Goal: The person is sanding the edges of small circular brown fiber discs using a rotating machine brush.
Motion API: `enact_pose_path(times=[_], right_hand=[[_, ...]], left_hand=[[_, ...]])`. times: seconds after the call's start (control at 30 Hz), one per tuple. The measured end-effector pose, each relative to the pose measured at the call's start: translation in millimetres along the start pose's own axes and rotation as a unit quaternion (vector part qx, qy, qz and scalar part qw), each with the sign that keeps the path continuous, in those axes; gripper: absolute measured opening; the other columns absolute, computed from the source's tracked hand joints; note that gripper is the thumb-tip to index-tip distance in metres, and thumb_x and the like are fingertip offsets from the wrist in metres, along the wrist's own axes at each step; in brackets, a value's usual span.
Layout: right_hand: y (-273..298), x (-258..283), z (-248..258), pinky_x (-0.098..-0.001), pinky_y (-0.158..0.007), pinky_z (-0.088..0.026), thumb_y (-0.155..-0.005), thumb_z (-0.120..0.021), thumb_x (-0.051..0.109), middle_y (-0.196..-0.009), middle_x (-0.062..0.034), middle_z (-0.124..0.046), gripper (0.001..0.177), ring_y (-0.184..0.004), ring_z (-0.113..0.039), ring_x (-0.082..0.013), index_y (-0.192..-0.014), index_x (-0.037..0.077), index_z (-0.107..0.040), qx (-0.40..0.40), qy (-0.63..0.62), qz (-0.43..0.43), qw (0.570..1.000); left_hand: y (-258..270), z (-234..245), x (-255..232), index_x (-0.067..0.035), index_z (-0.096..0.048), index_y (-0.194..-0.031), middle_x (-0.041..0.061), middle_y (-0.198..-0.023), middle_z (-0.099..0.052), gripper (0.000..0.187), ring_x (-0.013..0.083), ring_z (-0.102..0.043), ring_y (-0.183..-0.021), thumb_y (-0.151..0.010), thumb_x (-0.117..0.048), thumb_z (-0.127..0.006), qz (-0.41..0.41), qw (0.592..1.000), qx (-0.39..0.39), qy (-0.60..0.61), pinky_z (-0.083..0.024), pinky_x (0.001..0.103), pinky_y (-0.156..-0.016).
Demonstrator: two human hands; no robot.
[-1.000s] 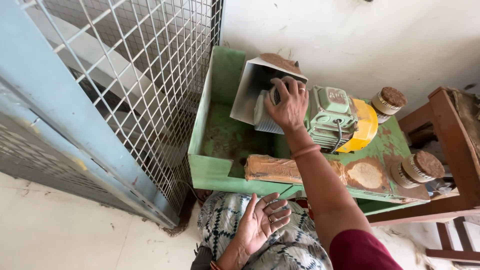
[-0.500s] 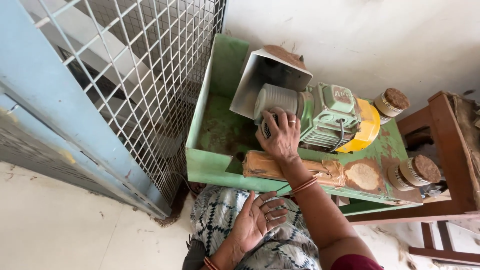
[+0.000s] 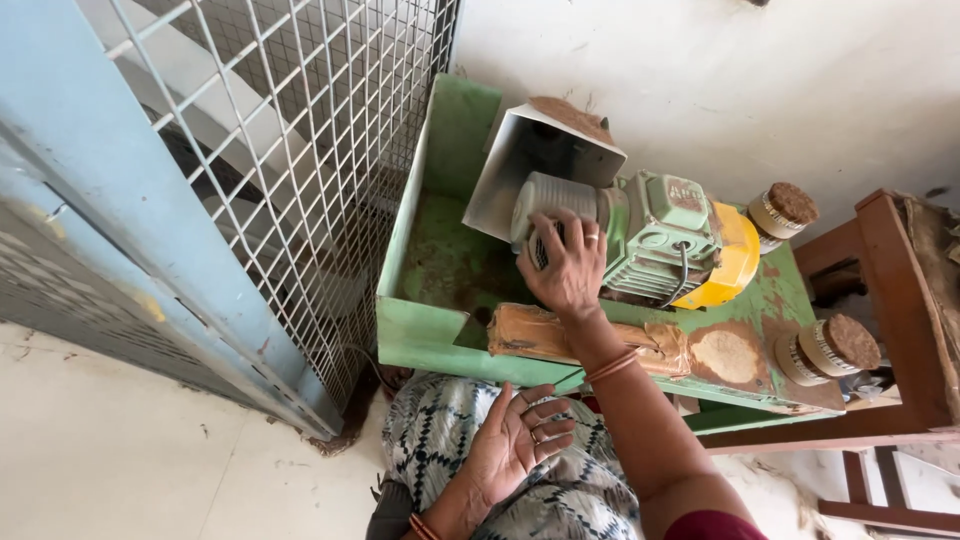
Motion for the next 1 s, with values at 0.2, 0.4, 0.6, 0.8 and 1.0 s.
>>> enact_pose_path(times=[0.2,0.4,0.6,0.8,1.0], right_hand=[[-31,-23,-7,-0.0479,-0.100,-0.044,-0.083,-0.079,0.029,-0.121,-0.0063,-0.060,0.043,-0.114,-0.055,-0.0331,-0.123,0.019,-0.071,-0.019,0.007,-0.019,1.000],[-67,-35,-29,-0.0471,-0.098,-0.045,-0.079,-0.079,0.028,-0.120,-0.0064,-0.061,0.044,-0.113,-0.055,-0.0327,-0.121,0.020,-0.072,-0.036,-0.020,-0.072,0.997],[-14,-2,-3,-0.0462,-0.098,-0.045,-0.081,-0.078,0.026,-0.120,-0.0049,-0.060,0.042,-0.115,-0.055,-0.0316,-0.122,0.018,-0.071,-0.011,-0.033,-0.036,0.999],[-28,-25,-5,-0.0473,-0.101,-0.045,-0.080,-0.079,0.027,-0.121,-0.0054,-0.059,0.044,-0.113,-0.054,-0.0314,-0.122,0.018,-0.071,-0.004,-0.005,-0.024,1.000],[-69,-46,-33,-0.0482,-0.100,-0.045,-0.078,-0.079,0.028,-0.120,-0.0062,-0.062,0.045,-0.115,-0.056,-0.0345,-0.122,0.019,-0.072,-0.026,-0.023,-0.076,0.997]], left_hand=[[3,-2,2,-0.002,-0.052,-0.140,0.016,-0.124,-0.068,0.066,0.0312,-0.070,-0.110,-0.102,-0.056,-0.044,-0.005,1.000,0.001,-0.005,-0.057,0.047,-0.102],[2,-3,0,-0.002,-0.052,-0.139,0.016,-0.123,-0.068,0.066,0.0303,-0.071,-0.109,-0.102,-0.055,-0.044,-0.015,1.000,-0.003,-0.017,-0.057,0.046,-0.102],[-1,1,0,-0.003,-0.053,-0.139,0.016,-0.124,-0.068,0.066,0.0311,-0.070,-0.110,-0.101,-0.056,-0.044,-0.001,1.000,-0.006,0.005,-0.056,0.047,-0.103],[1,1,3,-0.003,-0.053,-0.138,0.016,-0.124,-0.068,0.065,0.0314,-0.070,-0.109,-0.102,-0.056,-0.044,-0.002,1.000,-0.004,0.009,-0.056,0.047,-0.102],[2,-3,-1,-0.002,-0.054,-0.137,0.015,-0.123,-0.069,0.064,0.0309,-0.070,-0.109,-0.102,-0.055,-0.044,-0.012,1.000,-0.005,-0.013,-0.056,0.047,-0.103]])
Point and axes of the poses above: each hand's wrist, its own y-axis away from the middle knuckle, its own z-axis out of the back of the hand, x = y × z, the point moved 2 cm from there along -y, towards the middle knuckle
